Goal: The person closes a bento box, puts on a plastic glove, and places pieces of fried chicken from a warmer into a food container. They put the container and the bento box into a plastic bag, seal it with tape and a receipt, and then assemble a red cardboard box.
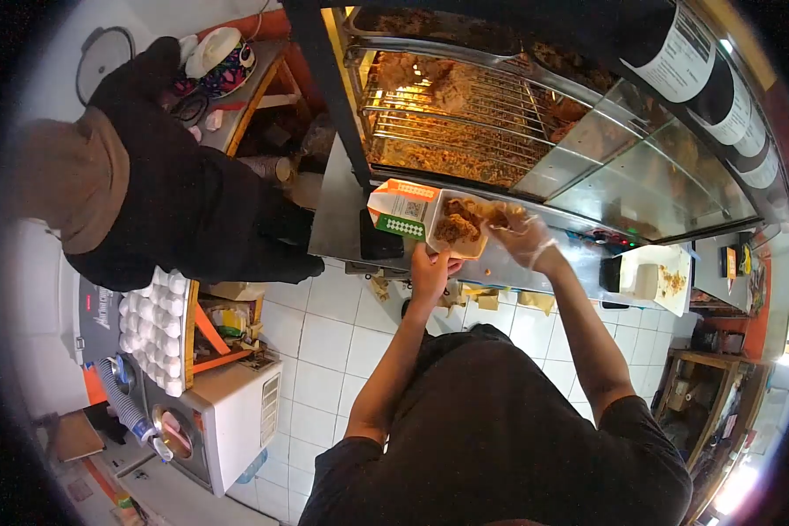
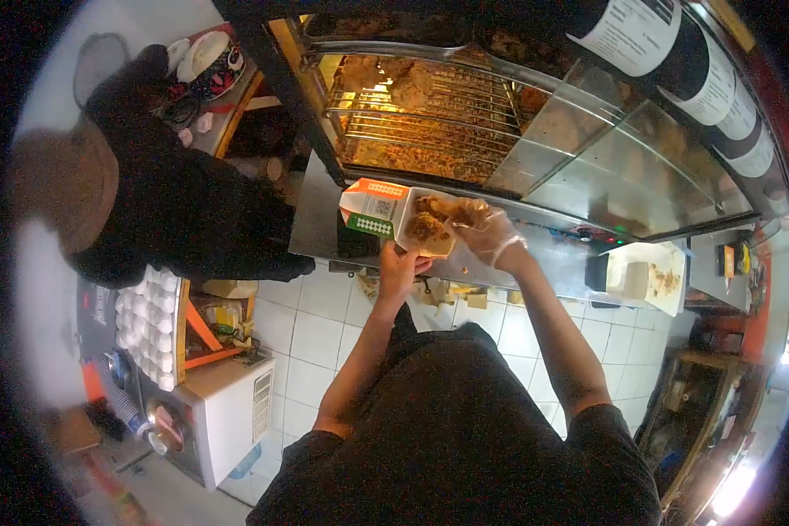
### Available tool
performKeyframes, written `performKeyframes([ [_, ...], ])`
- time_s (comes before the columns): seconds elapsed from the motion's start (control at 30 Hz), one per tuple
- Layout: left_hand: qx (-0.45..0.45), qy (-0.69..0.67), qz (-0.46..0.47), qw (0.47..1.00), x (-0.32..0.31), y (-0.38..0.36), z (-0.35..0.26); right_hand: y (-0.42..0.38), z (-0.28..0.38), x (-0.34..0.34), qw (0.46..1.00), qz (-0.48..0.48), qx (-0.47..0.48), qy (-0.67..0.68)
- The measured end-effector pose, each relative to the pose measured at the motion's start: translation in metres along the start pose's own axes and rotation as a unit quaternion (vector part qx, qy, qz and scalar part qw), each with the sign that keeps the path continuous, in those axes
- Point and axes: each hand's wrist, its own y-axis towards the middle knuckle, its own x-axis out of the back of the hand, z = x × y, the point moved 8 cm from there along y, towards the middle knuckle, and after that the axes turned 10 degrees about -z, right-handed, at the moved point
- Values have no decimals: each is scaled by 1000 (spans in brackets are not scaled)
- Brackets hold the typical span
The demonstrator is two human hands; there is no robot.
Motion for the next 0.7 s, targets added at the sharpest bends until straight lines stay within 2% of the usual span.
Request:
performKeyframes([
  [0.03, -3, -2, -1, 1000, 7, 0, -5, -2, 16, 8, 995, -21, 17, 101],
  [0.07, -10, 1, -2, 1000, 14, -1, -10, -3, 31, 16, 994, -22, 19, 101],
  [0.13, -18, 6, 2, 1000, 23, -2, -22, -5, 82, 49, 982, -69, 149, 95],
  [0.2, -10, 17, -4, 1000, 34, -8, -35, -2, 132, 74, 937, -171, 303, 32],
  [0.23, -25, 5, 3, 1000, 39, -9, -39, 13, 138, 79, 937, -174, 302, 32],
  [0.27, -25, 7, 6, 1000, 43, -9, -43, 12, 159, 89, 859, -268, 427, -82],
  [0.3, -12, 26, 4, 1000, 48, -9, -45, 7, 175, 89, 745, -351, 534, -193],
  [0.33, 1, 44, 1, 999, 52, -10, -47, 25, 176, 90, 745, -353, 532, -194],
  [0.4, -13, 27, 13, 999, 54, -16, -53, 31, 187, 83, 614, -483, 534, -324],
  [0.43, -8, 34, 18, 999, 56, -19, -56, 33, 197, 78, 618, -481, 530, -326],
  [0.47, -4, 41, 24, 999, 57, -23, -59, 67, 212, 76, 723, -390, 347, -452],
  [0.5, -8, 44, 24, 999, 58, -28, -61, 89, 194, 77, 779, -271, 141, -548],
  [0.53, -1, 46, 23, 999, 60, -29, -57, 89, 185, 77, 781, -266, 137, -548],
  [0.57, -8, 65, 22, 998, 63, -31, -56, 69, 203, 79, 749, -381, 313, -443],
  [0.6, -16, 84, 20, 996, 60, -31, -53, 43, 201, 88, 674, -477, 470, -310],
  [0.63, -15, 76, 7, 997, 61, -34, -54, 45, 182, 85, 659, -494, 477, -308],
  [0.7, -25, 76, 5, 997, 58, -42, -60, 2, 164, 70, 794, -419, 384, -217],
])
